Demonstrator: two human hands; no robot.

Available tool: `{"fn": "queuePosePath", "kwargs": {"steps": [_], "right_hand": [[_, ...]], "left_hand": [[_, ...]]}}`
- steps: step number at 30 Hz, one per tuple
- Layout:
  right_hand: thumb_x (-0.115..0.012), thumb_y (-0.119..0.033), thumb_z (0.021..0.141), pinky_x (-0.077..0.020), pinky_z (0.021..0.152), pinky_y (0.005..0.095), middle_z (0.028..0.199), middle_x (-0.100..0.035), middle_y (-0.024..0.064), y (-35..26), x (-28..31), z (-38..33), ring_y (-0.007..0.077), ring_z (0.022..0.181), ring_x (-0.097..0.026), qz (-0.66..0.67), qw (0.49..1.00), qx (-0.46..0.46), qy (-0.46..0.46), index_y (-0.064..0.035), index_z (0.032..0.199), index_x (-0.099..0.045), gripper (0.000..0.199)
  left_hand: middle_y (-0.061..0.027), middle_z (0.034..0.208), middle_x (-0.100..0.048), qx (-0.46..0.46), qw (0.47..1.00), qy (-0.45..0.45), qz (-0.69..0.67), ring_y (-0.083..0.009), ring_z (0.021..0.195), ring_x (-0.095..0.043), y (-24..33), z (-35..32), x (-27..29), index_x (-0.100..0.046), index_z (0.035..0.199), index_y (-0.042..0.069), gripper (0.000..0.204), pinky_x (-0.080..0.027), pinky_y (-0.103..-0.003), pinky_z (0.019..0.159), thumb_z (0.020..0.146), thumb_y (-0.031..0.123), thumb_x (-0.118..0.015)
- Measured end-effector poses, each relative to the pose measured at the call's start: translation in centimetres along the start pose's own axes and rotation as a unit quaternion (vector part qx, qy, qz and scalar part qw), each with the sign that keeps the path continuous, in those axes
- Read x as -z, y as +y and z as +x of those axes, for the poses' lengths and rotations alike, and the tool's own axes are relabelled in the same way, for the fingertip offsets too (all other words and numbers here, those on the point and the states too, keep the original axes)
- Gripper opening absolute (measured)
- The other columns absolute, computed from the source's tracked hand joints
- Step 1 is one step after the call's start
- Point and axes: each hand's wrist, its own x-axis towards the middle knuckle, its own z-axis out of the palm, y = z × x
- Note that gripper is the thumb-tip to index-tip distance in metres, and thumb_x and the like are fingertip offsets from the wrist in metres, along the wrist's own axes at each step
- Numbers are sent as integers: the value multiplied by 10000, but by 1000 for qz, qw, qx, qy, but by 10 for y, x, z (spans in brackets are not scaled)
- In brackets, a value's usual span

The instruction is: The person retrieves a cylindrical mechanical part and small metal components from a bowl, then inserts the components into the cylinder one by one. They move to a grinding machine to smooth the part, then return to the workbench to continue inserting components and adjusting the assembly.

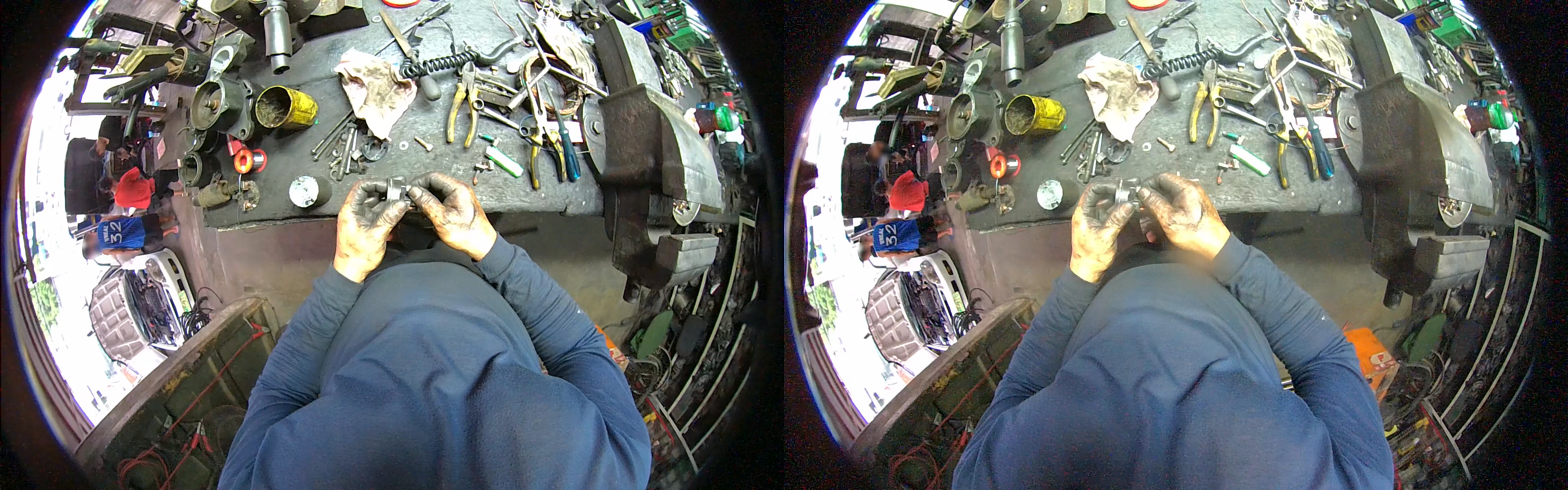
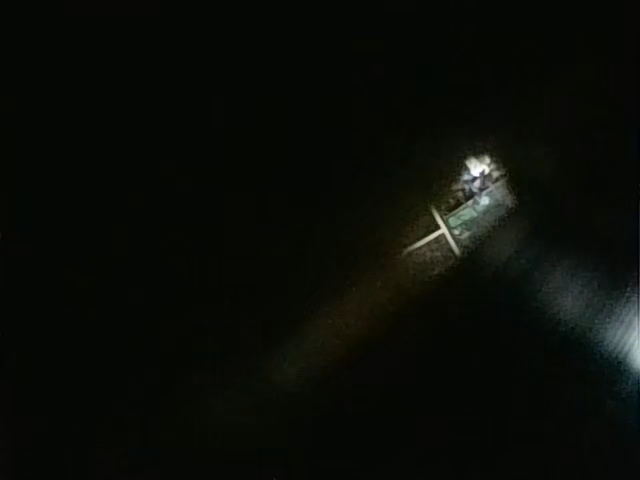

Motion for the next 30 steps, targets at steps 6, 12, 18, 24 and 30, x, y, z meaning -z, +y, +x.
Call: {"fn": "queuePosePath", "kwargs": {"steps": [6, 12, 18, 24, 30], "right_hand": [[-686, -149, 1011, -495, 686, 240, 880, -679, 6, -3, 1, 2, 56, 794, -586, 84, 995, -47, -14, 3, 1083, -684, 169], [-704, -140, 993, -532, 751, 277, 939, -712, 43, -13, -2, 3, 97, 864, -641, 25, 1000, 5, 7, 20, 1139, -687, 217], [-689, -180, 1008, -541, 823, 328, 984, -725, 113, -8, -2, 11, 163, 896, -664, 16, 997, 38, 71, 21, 1069, -720, 212], [-679, -162, 1003, -502, 858, 327, 970, -692, 93, -7, -4, 12, 153, 919, -610, 49, 992, 88, 80, -11, 1057, -704, 163], [-678, -134, 990, -510, 852, 346, 981, -696, 84, -13, -2, 7, 171, 922, -624, 33, 994, 84, 67, 14, 1043, -688, 157]], "left_hand": [[-102, 1113, -704, -7, 1000, -15, 20, -168, 1035, -678, -2, 0, 7, -600, 1145, 2, 267, -557, -315, 935, 939, 28, -768], [-89, 1120, -701, -34, 999, 0, -20, -157, 1018, -670, -1, 0, 6, -608, 1140, 7, 290, -550, -308, 931, 922, 51, -796], [-89, 1112, -696, -54, 998, 7, 44, -168, 1029, -662, 5, -1, 10, -604, 1149, 6, 315, -544, -319, 937, 919, 76, -808], [-95, 1121, -693, -54, 998, 6, 43, -166, 1039, -657, 6, 1, 12, -602, 1149, 2, 305, -541, -319, 941, 925, 67, -799], [-92, 1130, -691, -49, 999, 2, 23, -164, 1037, -658, 9, 4, 8, -608, 1123, 1, 282, -541, -318, 945, 917, 43, -797]]}}
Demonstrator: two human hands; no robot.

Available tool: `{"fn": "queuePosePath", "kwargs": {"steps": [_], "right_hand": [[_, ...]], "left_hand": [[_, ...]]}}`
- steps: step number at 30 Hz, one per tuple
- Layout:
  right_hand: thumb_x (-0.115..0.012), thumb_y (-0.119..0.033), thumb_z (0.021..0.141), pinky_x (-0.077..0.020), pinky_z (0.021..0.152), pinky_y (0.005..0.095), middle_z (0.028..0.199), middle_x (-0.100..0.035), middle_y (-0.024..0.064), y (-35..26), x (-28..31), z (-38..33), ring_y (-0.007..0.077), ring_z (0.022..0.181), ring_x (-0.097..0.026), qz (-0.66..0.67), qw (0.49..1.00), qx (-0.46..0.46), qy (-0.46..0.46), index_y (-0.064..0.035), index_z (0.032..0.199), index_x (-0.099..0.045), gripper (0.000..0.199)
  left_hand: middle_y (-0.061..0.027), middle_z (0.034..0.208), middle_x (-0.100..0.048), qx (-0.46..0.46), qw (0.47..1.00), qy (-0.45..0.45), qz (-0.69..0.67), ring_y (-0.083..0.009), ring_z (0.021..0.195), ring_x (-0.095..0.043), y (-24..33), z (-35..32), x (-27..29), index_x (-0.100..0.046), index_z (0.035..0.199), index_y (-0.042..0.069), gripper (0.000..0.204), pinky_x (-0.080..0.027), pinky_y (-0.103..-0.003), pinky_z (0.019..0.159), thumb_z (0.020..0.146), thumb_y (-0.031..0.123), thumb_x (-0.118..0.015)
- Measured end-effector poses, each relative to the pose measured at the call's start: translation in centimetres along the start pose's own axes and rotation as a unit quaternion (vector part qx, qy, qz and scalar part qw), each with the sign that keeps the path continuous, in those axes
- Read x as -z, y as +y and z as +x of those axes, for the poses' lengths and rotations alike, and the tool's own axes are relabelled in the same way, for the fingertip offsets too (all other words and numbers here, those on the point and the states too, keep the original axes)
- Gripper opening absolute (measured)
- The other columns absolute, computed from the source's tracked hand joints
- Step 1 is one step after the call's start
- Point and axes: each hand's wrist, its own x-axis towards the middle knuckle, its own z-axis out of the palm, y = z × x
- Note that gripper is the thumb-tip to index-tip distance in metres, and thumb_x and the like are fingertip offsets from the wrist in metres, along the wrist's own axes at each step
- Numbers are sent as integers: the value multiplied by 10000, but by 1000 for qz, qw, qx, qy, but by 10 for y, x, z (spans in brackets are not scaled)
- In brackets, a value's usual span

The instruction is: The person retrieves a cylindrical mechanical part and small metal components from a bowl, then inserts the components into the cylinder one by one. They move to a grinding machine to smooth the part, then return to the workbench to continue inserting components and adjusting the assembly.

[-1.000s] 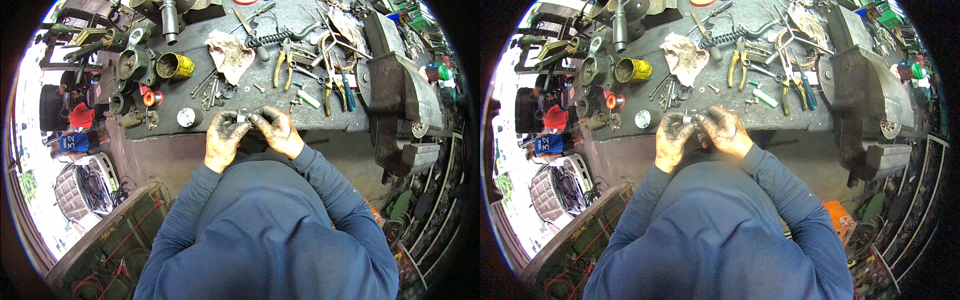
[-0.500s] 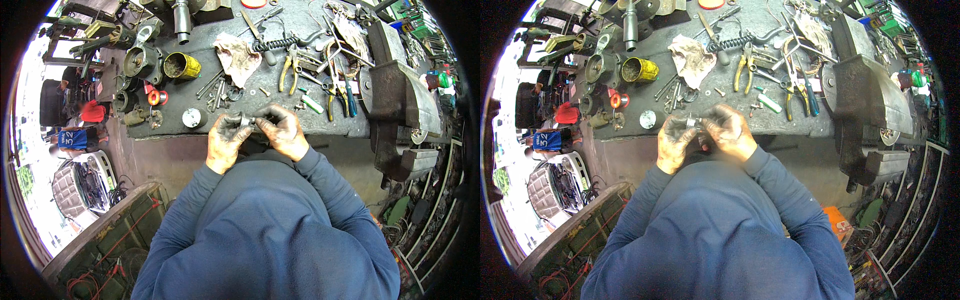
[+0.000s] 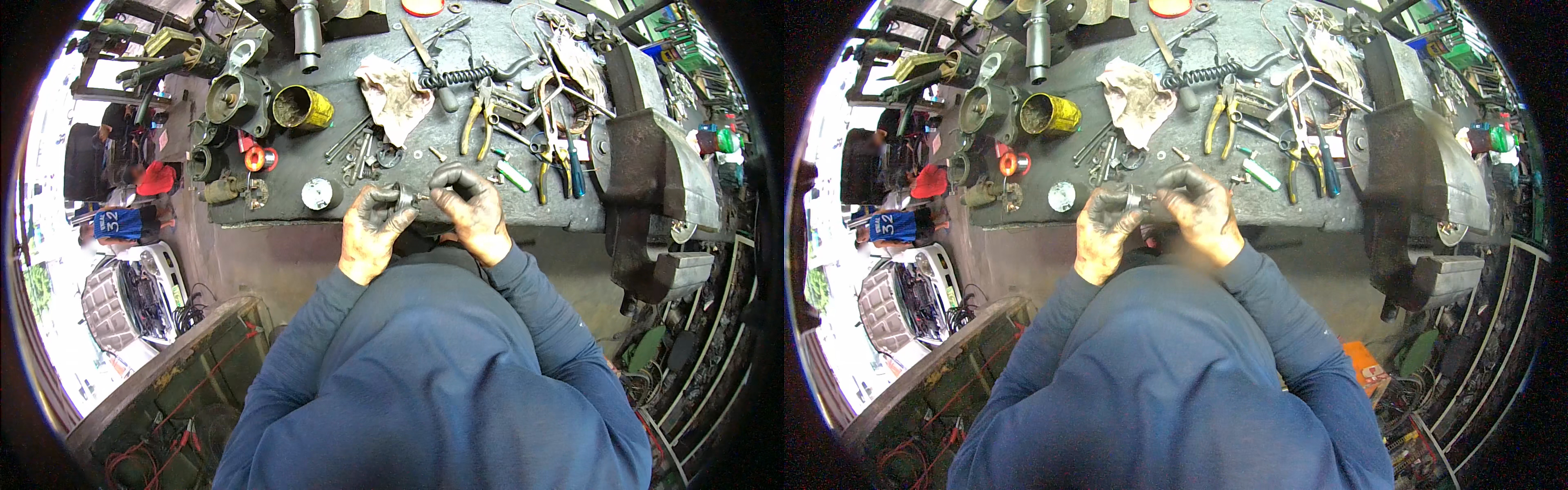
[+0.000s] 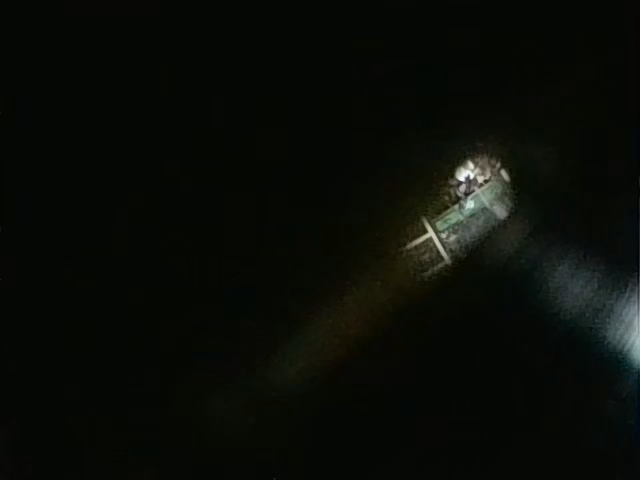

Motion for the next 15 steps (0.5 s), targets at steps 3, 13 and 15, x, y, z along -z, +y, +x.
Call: {"fn": "queuePosePath", "kwargs": {"steps": [3, 13, 15], "right_hand": [[-727, -68, 932, -527, 843, 335, 922, -670, 90, 13, 1, 5, 200, 937, -656, -140, 988, 58, -27, 18, 1043, -704, 142], [-710, -173, 988, -534, 828, 327, 980, -725, 102, 1, 2, -2, 182, 914, -670, -8, 1000, -17, 1, 14, 1081, -717, 209], [-712, -156, 981, -538, 821, 330, 959, -720, 98, 9, -2, 0, 189, 903, -673, 26, 998, -46, 19, 5, 1059, -725, 180]], "left_hand": [[-90, 1129, -689, -9, 1000, 8, -5, -159, 1040, -656, -3, -2, 1, -610, 1112, 1, 277, -538, -315, 949, 911, 32, -799], [-84, 1132, -681, -37, 998, -16, 57, -161, 1060, -646, 4, 0, -3, -598, 1138, -2, 305, -524, -321, 981, 906, 14, -795], [-88, 1136, -683, -15, 1000, -3, 17, -161, 1060, -646, 4, -1, -4, -600, 1136, 1, 304, -522, -320, 981, 906, 19, -798]]}}
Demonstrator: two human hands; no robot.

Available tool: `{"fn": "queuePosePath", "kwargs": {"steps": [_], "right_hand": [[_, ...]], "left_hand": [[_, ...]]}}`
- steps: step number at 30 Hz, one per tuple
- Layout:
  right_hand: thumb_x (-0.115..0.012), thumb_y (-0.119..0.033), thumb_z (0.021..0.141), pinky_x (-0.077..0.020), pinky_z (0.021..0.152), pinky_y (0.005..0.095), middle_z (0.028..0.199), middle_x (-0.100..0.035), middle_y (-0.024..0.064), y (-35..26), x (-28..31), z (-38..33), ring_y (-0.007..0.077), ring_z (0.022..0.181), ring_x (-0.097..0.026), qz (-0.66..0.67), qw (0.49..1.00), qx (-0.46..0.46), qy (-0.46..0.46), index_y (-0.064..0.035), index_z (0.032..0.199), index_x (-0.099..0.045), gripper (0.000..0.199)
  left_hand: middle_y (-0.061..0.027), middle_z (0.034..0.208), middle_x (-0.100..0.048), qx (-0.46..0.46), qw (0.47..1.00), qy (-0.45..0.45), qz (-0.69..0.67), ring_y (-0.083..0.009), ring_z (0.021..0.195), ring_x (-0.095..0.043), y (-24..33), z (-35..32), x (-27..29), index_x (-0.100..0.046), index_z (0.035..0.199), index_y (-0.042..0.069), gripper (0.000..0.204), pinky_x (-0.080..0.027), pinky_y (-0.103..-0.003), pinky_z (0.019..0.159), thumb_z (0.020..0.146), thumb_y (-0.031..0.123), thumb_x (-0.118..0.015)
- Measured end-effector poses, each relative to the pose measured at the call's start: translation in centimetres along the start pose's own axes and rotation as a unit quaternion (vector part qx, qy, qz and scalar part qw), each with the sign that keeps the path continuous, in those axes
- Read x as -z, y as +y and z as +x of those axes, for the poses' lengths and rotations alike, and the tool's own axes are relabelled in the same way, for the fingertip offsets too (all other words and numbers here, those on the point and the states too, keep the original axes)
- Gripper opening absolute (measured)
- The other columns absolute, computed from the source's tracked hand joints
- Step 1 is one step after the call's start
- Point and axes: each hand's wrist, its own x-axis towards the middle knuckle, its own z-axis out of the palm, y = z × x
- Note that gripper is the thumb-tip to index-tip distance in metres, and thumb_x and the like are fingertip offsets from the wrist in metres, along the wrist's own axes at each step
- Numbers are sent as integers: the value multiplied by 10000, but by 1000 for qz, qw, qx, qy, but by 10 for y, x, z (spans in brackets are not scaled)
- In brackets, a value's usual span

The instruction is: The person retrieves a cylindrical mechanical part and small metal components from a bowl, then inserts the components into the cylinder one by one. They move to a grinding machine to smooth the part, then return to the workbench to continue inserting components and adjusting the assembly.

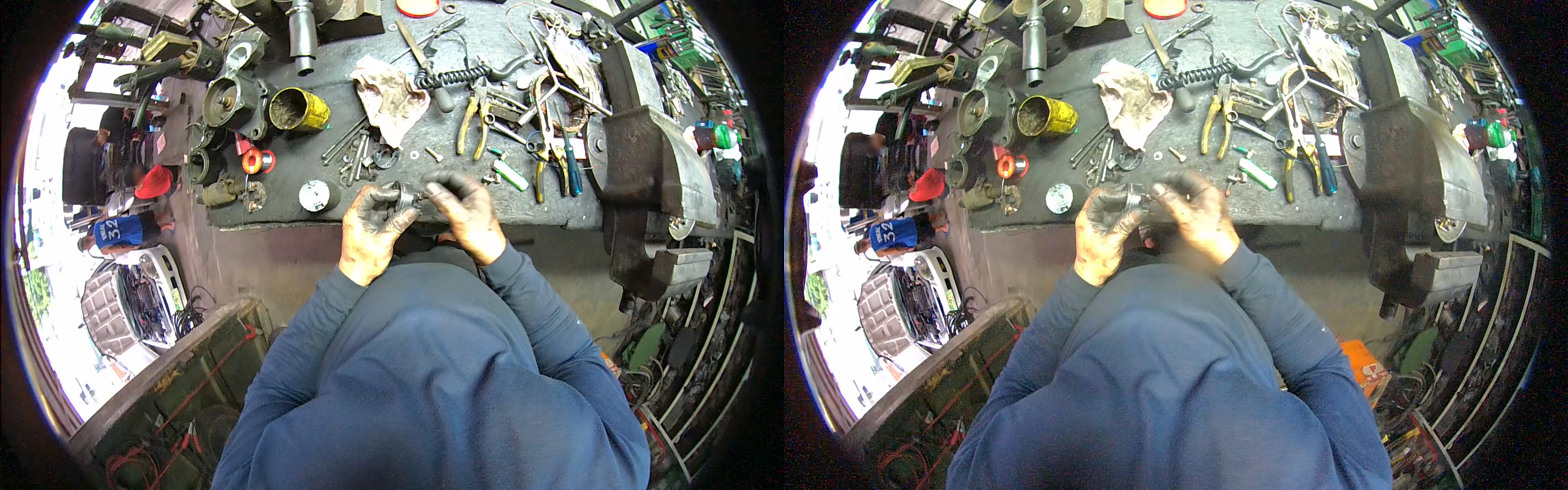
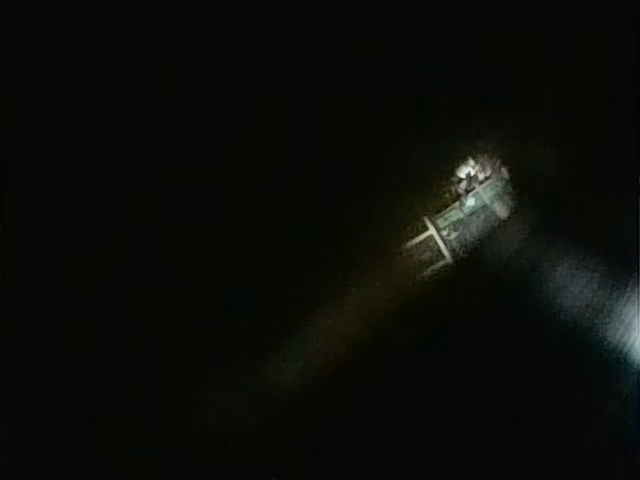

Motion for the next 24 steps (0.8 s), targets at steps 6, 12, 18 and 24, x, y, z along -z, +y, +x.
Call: {"fn": "queuePosePath", "kwargs": {"steps": [6, 12, 18, 24], "right_hand": [[-666, -193, 1015, -503, 779, 304, 928, -656, 18, -4, -4, 0, 122, 831, -578, -6, 1000, 18, 9, -9, 1124, -698, 215], [-698, -42, 975, -530, 842, 287, 1004, -682, 38, -14, -4, -8, 107, 926, -615, 48, 999, 6, -17, -7, 1106, -679, 137], [-694, -72, 998, -521, 807, 291, 987, -687, 63, 4, 5, -7, 102, 937, -618, 11, 997, 68, -26, -1, 1108, -682, 131], [-698, -108, 1003, -517, 816, 268, 987, -685, 28, 9, 5, -13, 101, 917, -615, 15, 999, 31, -40, -14, 1163, -659, 189]], "left_hand": [[-90, 1156, -683, 20, 999, -5, -29, -162, 1065, -647, -1, 0, 1, -603, 1118, 9, 283, -516, -318, 984, 908, 9, -793], [-89, 1159, -682, -8, 1000, 9, -11, -165, 1072, -651, -1, -2, -1, -607, 1126, 8, 284, -531, -314, 963, 910, 4, -790], [-103, 1169, -679, -17, 1000, -17, -1, -180, 1085, -656, -1, -1, -1, -597, 1134, 4, 290, -533, -333, 1000, 911, -13, -782], [-92, 1162, -705, -12, 1000, -4, -24, -175, 1072, -660, -4, -3, -2, -621, 1152, 27, 299, -536, -338, 954, 906, 21, -790]]}}
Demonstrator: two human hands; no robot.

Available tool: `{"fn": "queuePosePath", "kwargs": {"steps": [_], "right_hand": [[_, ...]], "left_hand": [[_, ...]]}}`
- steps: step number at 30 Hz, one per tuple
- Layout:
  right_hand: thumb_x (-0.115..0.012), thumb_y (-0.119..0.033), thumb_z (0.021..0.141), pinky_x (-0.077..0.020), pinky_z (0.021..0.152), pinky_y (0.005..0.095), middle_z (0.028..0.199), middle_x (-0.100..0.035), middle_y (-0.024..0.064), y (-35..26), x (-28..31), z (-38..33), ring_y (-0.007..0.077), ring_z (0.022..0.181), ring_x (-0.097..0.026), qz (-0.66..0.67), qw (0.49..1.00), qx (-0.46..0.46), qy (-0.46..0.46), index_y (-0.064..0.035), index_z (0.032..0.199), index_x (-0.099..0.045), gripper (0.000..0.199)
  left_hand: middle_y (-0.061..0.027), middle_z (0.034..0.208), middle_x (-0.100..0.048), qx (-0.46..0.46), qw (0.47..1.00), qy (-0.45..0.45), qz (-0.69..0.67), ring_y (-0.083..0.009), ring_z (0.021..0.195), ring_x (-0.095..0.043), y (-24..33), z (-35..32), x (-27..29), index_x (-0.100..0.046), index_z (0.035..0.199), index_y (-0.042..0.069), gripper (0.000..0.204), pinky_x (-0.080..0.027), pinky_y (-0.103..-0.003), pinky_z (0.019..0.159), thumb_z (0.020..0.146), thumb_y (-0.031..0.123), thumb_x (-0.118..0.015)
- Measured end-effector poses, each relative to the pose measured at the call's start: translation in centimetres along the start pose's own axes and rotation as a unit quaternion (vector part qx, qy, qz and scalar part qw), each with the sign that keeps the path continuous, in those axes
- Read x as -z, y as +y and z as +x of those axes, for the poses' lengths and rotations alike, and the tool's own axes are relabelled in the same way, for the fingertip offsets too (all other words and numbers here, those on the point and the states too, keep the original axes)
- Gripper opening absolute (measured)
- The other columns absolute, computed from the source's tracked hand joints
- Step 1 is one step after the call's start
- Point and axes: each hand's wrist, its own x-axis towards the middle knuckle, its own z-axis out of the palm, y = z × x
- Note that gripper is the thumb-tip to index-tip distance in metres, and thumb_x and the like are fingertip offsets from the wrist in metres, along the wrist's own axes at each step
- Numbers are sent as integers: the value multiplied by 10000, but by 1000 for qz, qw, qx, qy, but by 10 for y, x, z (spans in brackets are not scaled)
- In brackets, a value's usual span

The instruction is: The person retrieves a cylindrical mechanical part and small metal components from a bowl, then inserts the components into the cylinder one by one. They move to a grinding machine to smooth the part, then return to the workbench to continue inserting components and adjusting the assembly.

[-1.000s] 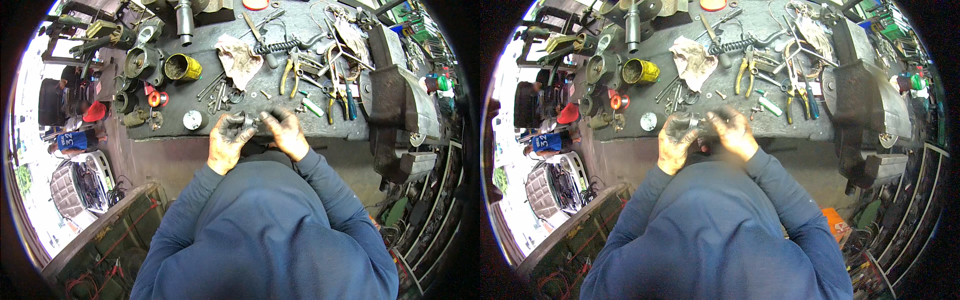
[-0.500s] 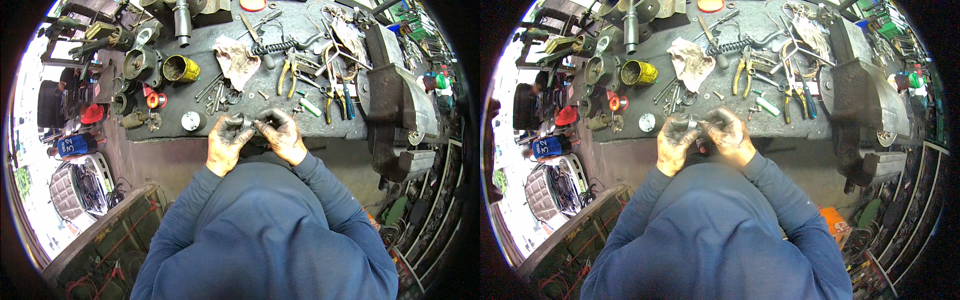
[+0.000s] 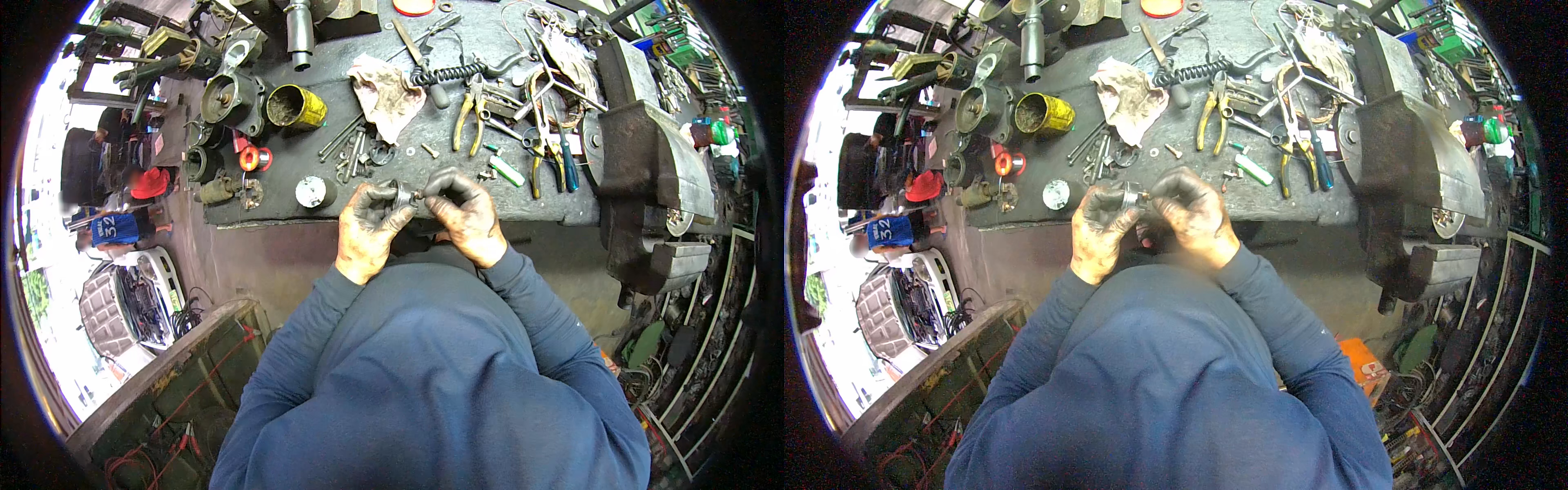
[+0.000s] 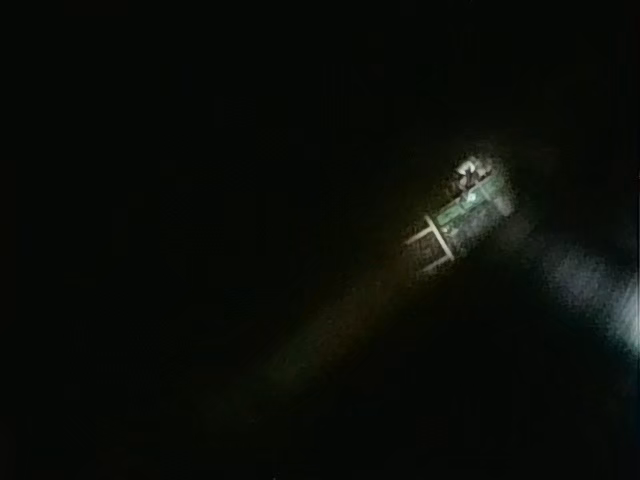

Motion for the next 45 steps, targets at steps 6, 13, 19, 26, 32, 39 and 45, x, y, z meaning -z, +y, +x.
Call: {"fn": "queuePosePath", "kwargs": {"steps": [6, 13, 19, 26, 32, 39, 45], "right_hand": [[-694, -116, 1008, -537, 797, 249, 992, -695, 31, -2, -1, -5, 77, 880, -630, -34, 999, -7, -4, -32, 1157, -662, 173], [-640, -224, 1052, -576, 803, 325, 1036, -721, 83, 38, 16, 0, 166, 898, -687, 333, 920, -188, -82, -15, 1212, -641, 263], [-675, -265, 1014, -544, 1037, 529, 1306, -679, 178, 61, 26, 7, 319, 1193, -672, 433, 873, -154, -161, 4, 1366, -583, 453], [-765, -165, 928, -488, 1125, 441, 1304, -697, 113, 66, 28, 4, 253, 1206, -666, 453, 864, -159, -152, -28, 1353, -608, 474], [-741, -137, 938, -477, 1143, 457, 1352, -665, 140, 76, 34, 6, 273, 1250, -640, 450, 862, -169, -159, 4, 1379, -580, 489], [-768, -179, 917, -461, 1161, 444, 1385, -647, 147, 81, 39, 8, 273, 1297, -612, 414, 876, -172, -178, 14, 1415, -557, 574], [-770, -186, 913, -441, 1178, 455, 1408, -633, 150, 73, 39, 6, 283, 1310, -603, 411, 877, -175, -177, 11, 1427, -547, 594]], "left_hand": [[-104, 1151, -673, -17, 1000, -7, -8, -176, 1068, -653, -1, -2, -2, -589, 1121, 5, 290, -536, -335, 989, 905, -27, -780], [-84, 1132, -689, -29, 997, -18, 75, -155, 1042, -654, 2, -4, -7, -585, 1141, 5, 376, -538, -332, 919, 863, 34, -836], [-178, 1090, -734, -85, 933, -48, 346, -308, 998, -745, 27, 0, -18, -554, 1231, 25, 569, -584, -385, 851, 804, 184, -894], [-230, 1214, -689, -168, 886, -79, 425, -413, 1098, -695, 30, 3, -23, -530, 1360, 1, 690, -561, -451, 935, 779, 165, -865], [-242, 1267, -660, -202, 869, -91, 442, -424, 1164, -651, 28, 5, -24, -542, 1366, -9, 709, -519, -462, 1017, 754, 149, -862], [-233, 1254, -666, -229, 864, -83, 441, -419, 1155, -655, 26, 5, -23, -547, 1369, -7, 716, -522, -462, 1007, 752, 158, -871], [-238, 1260, -657, -212, 876, -89, 425, -421, 1158, -650, 26, 4, -24, -545, 1369, -9, 722, -518, -464, 1009, 752, 170, -875]]}}
